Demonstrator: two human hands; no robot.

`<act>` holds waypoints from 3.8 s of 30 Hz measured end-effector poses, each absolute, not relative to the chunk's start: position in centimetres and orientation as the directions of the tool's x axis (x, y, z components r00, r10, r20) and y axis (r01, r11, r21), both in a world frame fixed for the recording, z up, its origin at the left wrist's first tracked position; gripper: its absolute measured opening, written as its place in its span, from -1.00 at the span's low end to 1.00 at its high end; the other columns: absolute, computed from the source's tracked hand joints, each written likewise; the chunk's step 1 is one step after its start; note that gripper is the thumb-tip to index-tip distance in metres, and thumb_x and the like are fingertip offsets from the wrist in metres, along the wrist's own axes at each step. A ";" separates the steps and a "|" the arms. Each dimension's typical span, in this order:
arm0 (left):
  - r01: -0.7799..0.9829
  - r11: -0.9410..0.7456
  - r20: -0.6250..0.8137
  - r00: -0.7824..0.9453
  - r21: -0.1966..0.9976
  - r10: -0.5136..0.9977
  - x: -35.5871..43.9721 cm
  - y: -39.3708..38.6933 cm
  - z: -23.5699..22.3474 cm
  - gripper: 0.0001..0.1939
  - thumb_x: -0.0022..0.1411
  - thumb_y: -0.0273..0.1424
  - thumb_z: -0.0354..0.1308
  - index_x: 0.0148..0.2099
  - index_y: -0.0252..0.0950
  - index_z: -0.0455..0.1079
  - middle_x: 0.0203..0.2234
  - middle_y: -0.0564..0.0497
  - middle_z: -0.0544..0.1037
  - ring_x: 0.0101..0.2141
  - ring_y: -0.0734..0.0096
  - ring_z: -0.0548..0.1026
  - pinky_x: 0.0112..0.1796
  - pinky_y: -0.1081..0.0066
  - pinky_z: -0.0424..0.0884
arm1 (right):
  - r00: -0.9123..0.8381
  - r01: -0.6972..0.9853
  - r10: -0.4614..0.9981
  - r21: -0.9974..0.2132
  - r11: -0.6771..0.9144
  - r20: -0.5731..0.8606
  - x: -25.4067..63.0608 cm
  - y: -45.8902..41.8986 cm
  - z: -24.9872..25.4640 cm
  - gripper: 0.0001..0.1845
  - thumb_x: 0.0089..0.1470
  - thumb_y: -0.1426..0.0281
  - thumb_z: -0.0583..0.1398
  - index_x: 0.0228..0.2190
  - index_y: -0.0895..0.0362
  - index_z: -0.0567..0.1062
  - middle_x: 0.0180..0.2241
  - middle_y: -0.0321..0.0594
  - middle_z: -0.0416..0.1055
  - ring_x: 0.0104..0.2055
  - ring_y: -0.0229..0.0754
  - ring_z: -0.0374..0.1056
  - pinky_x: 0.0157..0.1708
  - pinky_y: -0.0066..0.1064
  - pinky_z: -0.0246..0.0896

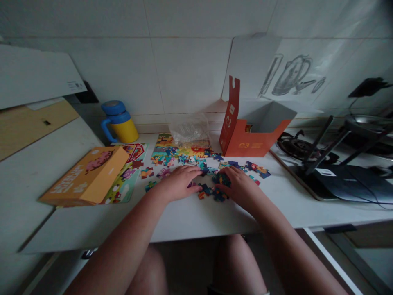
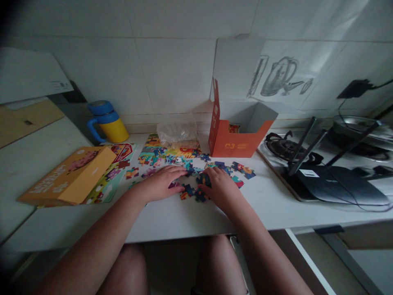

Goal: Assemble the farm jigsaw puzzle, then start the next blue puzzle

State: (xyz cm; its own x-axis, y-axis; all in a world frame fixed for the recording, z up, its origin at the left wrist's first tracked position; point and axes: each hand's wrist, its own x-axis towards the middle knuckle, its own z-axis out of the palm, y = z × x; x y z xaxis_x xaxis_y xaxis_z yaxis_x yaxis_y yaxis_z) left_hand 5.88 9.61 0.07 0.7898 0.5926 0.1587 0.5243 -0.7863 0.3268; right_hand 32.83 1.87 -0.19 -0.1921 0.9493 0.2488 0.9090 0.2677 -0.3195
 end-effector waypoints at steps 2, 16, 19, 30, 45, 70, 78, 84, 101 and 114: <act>0.549 -0.773 0.151 0.776 0.317 0.613 5.9 9.5 0.1 -0.42 0.44 -0.13 0.28 0.38 -0.23 0.40 0.38 -0.18 0.43 0.39 0.04 0.33 0.40 0.08 0.21 | -0.122 0.887 0.952 -0.400 0.231 0.279 33.0 1.4 -0.4 -0.72 0.28 0.24 0.31 -0.03 0.11 0.53 -0.05 -0.01 0.60 0.03 0.10 0.49 0.05 -0.14 0.35; 0.572 -0.781 0.241 0.744 0.251 0.623 5.4 9.8 0.9 -0.84 0.40 -0.19 0.31 -0.14 -0.16 0.57 -0.17 -0.05 0.58 -0.06 0.08 0.54 -0.01 0.15 0.45 | 0.470 0.789 0.840 -0.556 -0.262 0.272 42.7 -3.6 -1.4 -0.41 0.24 -0.10 0.20 0.04 0.07 0.60 -0.37 -0.13 0.62 -0.39 0.01 0.49 -0.34 -0.22 0.31; 0.585 -0.773 0.242 0.735 0.245 0.633 5.7 9.8 1.0 -0.86 0.37 -0.25 0.34 -0.21 -0.19 0.55 -0.20 -0.06 0.57 -0.10 0.10 0.54 -0.03 0.15 0.46 | 0.491 0.857 0.811 -0.341 -0.386 0.317 44.7 -5.0 -2.2 -0.42 0.25 -0.06 0.17 0.03 0.10 0.61 -0.21 0.01 0.63 -0.22 0.14 0.52 -0.19 -0.08 0.37; 0.251 -0.867 0.238 0.895 0.431 0.378 8.8 7.1 0.9 -0.39 0.36 -0.08 0.37 0.37 -0.05 0.42 0.33 -0.12 0.50 0.33 0.05 0.42 0.39 -0.03 0.21 | -0.055 0.945 0.949 -0.290 0.150 0.312 34.4 -3.1 -0.8 -0.45 0.32 0.16 0.28 0.27 0.01 0.46 0.26 0.00 0.47 0.24 0.20 0.39 0.23 0.05 0.30; 0.194 -0.866 0.275 0.897 0.461 0.347 9.4 6.7 1.8 -0.70 0.18 -0.33 0.50 -0.09 -0.18 0.50 -0.10 -0.03 0.65 -0.02 0.14 0.58 0.20 0.10 0.37 | 0.079 0.952 0.974 -0.304 -0.012 0.210 36.1 -3.8 0.0 -0.63 0.30 0.24 0.25 0.08 0.09 0.56 0.04 0.00 0.53 -0.06 0.07 0.55 -0.03 -0.17 0.42; 0.366 -0.839 0.368 0.774 0.403 0.515 8.7 9.0 -0.2 -0.84 0.34 -0.30 0.39 -0.12 -0.17 0.50 -0.04 -0.09 0.64 0.06 0.12 0.58 0.13 0.13 0.49 | 0.023 0.971 0.904 -0.226 0.082 0.428 38.7 -5.2 -0.3 -0.71 0.39 0.28 0.15 -0.01 0.07 0.60 0.08 0.00 0.58 0.11 0.15 0.44 0.14 -0.01 0.35; 0.451 -0.835 0.353 0.761 0.315 0.544 8.4 9.6 -0.9 -0.87 0.37 -0.37 0.35 -0.04 -0.16 0.58 0.08 -0.11 0.60 0.12 0.09 0.56 0.19 0.08 0.48 | -0.046 0.980 0.988 -0.185 0.074 0.148 32.9 -0.3 1.4 -0.54 0.35 0.10 0.28 0.12 0.10 0.55 0.09 0.03 0.57 0.13 0.16 0.45 0.09 -0.09 0.34; 0.452 -0.833 0.376 0.747 0.318 0.549 8.1 9.3 0.1 -0.88 0.40 -0.34 0.33 -0.04 -0.19 0.61 0.07 -0.13 0.58 0.11 0.06 0.54 0.18 0.05 0.45 | 0.006 0.988 0.991 -0.156 0.015 0.133 33.6 1.1 0.8 -0.65 0.41 0.22 0.17 0.10 0.10 0.55 0.07 0.03 0.56 0.13 0.11 0.45 0.13 -0.14 0.27; 0.486 -0.790 0.179 0.798 0.374 0.576 6.5 9.3 1.0 -0.80 0.27 -0.24 0.42 -0.09 -0.15 0.57 0.18 -0.11 0.48 0.26 -0.04 0.42 0.29 0.01 0.32 | 0.130 0.988 0.929 -0.123 -0.092 0.348 40.3 -0.1 -0.9 -0.62 0.41 0.25 0.11 0.06 0.16 0.59 0.14 0.11 0.52 0.15 0.21 0.42 0.13 0.00 0.32; 0.741 -0.630 0.252 0.580 0.232 0.775 3.4 11.8 1.5 -0.90 0.29 -0.53 0.23 -0.21 -0.22 0.51 0.00 -0.14 0.54 0.06 0.02 0.54 0.14 0.04 0.45 | 0.072 0.991 0.968 -0.127 -0.043 0.239 35.5 -2.3 -1.2 -0.54 0.43 0.11 0.16 0.18 0.06 0.55 0.19 0.02 0.49 0.21 0.22 0.38 0.18 0.05 0.30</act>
State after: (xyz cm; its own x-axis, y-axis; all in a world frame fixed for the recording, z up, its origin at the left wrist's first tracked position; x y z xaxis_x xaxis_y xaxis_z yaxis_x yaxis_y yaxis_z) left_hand 3.42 11.77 1.49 0.5796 0.7750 0.2519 0.7414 -0.6298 0.2318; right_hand 35.46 -2.31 -1.21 0.0725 0.9683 0.2392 0.9910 -0.0429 -0.1266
